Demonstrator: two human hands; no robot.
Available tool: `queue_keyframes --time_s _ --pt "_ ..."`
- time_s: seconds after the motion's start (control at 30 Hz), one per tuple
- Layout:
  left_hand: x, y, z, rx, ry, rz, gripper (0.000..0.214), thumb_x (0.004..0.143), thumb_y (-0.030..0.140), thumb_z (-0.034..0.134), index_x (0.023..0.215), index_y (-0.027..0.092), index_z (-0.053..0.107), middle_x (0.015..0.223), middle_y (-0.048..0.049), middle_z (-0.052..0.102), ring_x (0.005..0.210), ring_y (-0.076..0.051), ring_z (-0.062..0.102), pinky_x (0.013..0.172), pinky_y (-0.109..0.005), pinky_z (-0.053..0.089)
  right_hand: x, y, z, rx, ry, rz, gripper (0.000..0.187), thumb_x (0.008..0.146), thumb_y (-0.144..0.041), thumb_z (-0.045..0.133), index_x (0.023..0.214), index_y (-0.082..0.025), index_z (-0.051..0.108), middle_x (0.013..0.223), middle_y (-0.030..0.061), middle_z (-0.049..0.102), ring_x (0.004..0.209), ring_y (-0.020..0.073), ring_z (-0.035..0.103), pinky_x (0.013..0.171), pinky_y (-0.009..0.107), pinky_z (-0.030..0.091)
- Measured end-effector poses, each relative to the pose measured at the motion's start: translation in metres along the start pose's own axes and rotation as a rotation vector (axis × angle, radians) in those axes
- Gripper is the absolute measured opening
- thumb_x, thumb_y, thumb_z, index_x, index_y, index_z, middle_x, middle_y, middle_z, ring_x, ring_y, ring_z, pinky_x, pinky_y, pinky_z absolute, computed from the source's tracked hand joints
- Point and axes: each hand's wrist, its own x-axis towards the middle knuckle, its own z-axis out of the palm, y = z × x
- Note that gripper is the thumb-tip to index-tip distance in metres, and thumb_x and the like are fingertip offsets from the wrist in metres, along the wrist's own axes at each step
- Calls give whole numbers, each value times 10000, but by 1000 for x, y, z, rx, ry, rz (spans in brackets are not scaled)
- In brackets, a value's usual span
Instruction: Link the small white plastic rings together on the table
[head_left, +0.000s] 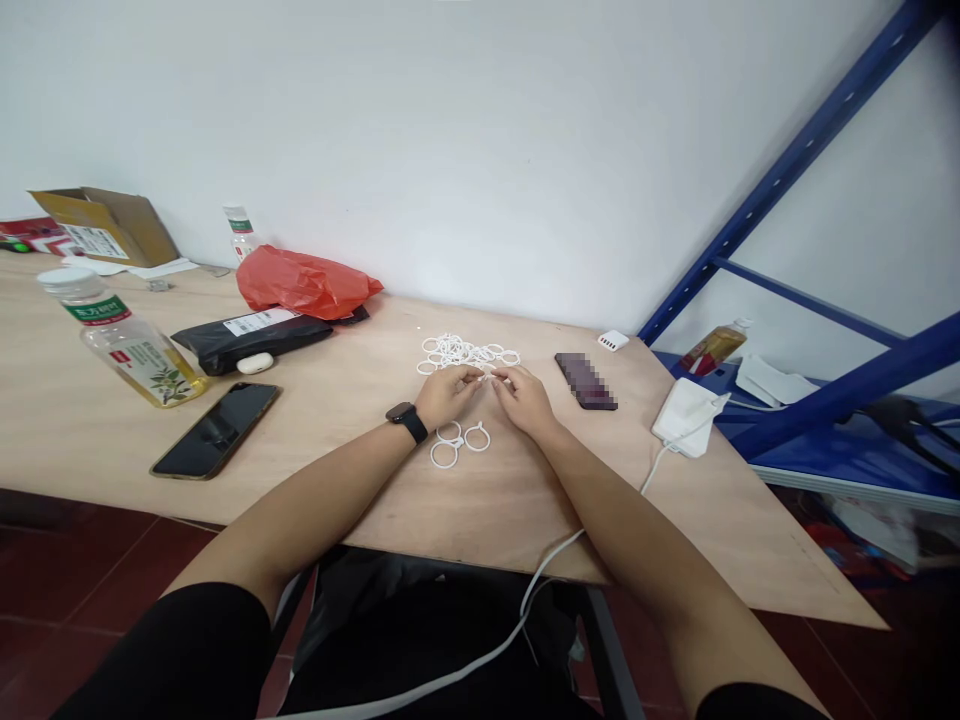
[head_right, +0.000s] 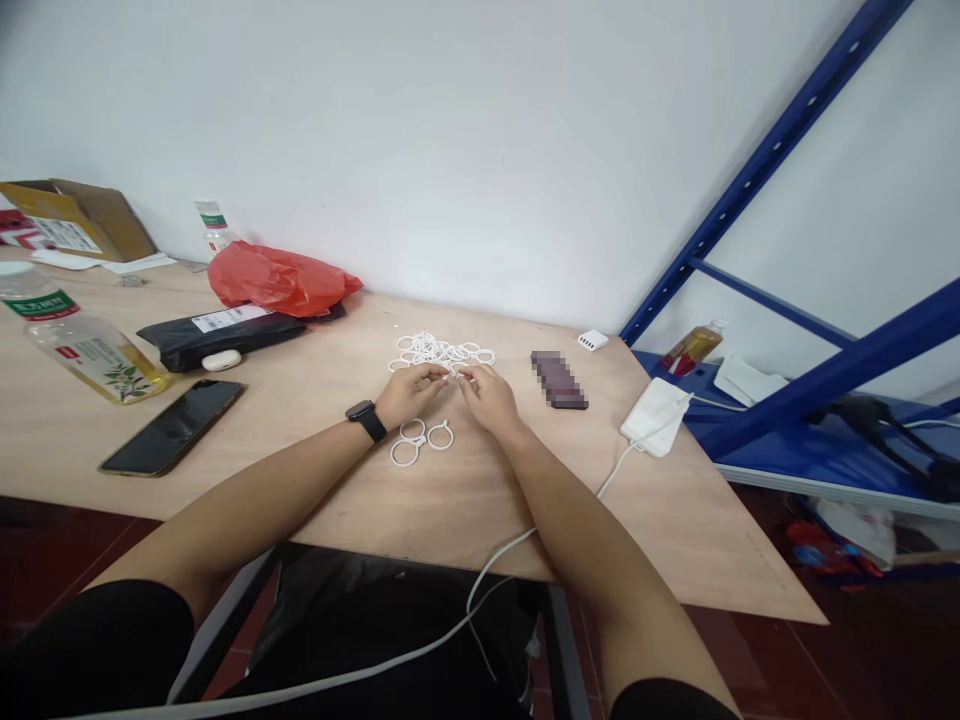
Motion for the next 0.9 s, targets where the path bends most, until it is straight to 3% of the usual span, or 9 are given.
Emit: queue_keyframes --time_s 0.17,0.33,0.57,0.67,0.9 --pt "0 1 -1 27 -140 112 136 867 245 626 973 192 693 916 -36 740 853 -166 684 834 -312 524 2 10 5 279 18 178 322 887 -415 536 1026 -181 707 922 60 723 830 199 641 777 334 508" --pt "0 4 0 154 -258 204 87 854 197 619 881 210 700 882 -14 738 851 -166 665 848 -313 501 2 13 10 445 -37 207 324 812 -457 624 934 -171 715 881 56 728 819 195 656 770 322 517" --pt "2 5 -4 204 -53 112 122 851 266 640 936 195 690 967 -56 723 953 -212 630 920 -394 463 -1 4 9 436 -21 203 300 784 -456 686 910 -186 728 844 54 734 724 183 650 686 306 519" --pt "2 5 -6 176 -43 60 115 864 281 629 907 204 703 950 -47 727 932 -201 637 914 -384 466 -3 0 9 419 -38 185 302 784 -476 691 896 -200 739 846 51 741 721 187 650 670 307 516" --pt "2 6 -5 129 -49 107 121 867 247 614 867 194 723 883 -43 728 856 -183 643 852 -348 474 -3 -1 10 437 -39 182 283 775 -456 701 863 -191 741 785 38 728 658 162 618 612 276 481"
